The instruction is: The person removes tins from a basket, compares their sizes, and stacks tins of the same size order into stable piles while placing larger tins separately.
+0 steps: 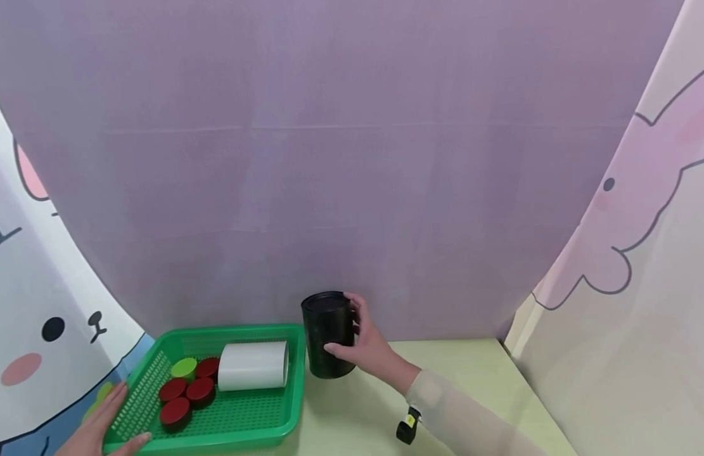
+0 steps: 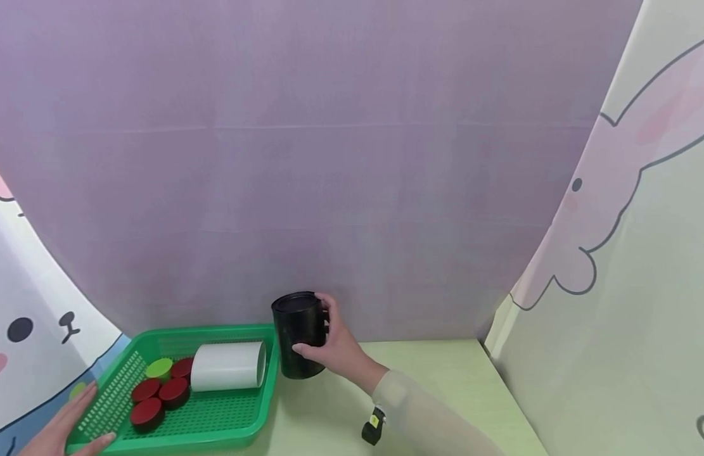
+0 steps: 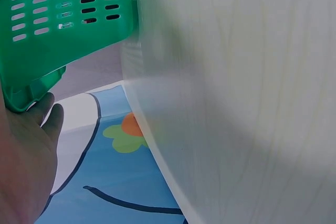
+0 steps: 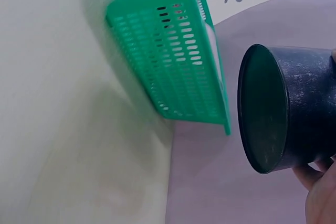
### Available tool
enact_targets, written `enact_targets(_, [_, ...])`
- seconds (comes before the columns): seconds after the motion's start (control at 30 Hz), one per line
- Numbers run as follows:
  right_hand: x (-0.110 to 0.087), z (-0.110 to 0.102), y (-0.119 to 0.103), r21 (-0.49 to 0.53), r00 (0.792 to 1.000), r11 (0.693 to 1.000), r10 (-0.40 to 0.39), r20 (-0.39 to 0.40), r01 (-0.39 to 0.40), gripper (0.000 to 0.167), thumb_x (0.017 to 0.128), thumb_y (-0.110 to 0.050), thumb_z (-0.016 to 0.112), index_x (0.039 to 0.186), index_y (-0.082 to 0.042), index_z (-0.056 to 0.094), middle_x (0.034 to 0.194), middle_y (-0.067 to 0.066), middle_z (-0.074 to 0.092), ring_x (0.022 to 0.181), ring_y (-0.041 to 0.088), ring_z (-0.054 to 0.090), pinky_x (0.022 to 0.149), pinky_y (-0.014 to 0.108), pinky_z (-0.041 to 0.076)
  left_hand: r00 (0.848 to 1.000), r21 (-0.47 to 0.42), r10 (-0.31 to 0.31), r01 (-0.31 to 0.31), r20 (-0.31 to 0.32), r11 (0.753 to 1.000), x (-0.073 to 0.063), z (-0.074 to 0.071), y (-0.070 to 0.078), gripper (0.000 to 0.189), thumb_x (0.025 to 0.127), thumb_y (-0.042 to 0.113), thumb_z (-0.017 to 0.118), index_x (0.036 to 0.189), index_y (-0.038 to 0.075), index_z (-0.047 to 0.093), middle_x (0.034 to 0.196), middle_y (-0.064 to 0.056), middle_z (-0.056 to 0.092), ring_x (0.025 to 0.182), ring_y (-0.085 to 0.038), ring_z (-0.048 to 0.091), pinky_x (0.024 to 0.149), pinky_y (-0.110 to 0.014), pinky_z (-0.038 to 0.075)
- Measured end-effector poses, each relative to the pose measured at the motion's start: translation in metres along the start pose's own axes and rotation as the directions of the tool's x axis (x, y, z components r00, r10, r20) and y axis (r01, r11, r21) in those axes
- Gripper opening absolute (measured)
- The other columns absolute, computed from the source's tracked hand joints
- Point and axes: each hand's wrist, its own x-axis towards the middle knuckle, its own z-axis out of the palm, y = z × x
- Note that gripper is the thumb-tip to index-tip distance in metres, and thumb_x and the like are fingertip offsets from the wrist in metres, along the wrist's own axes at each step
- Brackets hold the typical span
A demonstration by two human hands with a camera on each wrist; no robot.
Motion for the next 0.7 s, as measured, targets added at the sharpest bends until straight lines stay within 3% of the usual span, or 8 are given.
enact_targets(0.4, [-0.022, -0.022, 0.018, -0.027, 0.997, 0.997, 0.068, -0.043, -0.069, 0.101, 0.094, -0.026, 0.093, 0.167, -0.031, 0.024, 0.160, 0.008, 0.050, 0.149, 0.031, 0.050, 0.122, 0.061, 0.045, 1.000, 0.014, 0.003, -0.003, -0.017, 1.000, 0.000, -0.001, 0.005, 0.111, 0.109, 0.055, 0.063, 0.168, -0.016, 0.001, 0.168, -0.050, 0.009, 0.144, -0.080, 0.019, 0.092, -0.095, 0.040])
enact_targets(0.7, [-0.030, -0.035, 0.032, -0.032, 0.994, 0.996, 0.081, -0.068, -0.083, 0.103, 0.093, -0.027, 0.094, 0.167, -0.031, 0.022, 0.159, 0.008, 0.050, 0.146, 0.030, 0.051, 0.118, 0.058, 0.047, 1.000, 0.009, -0.017, 0.017, 0.005, 1.000, 0.002, 0.004, -0.005, 0.115, 0.108, 0.059, 0.064, 0.168, -0.015, -0.002, 0.169, -0.050, 0.009, 0.142, -0.080, 0.022, 0.093, -0.095, 0.041])
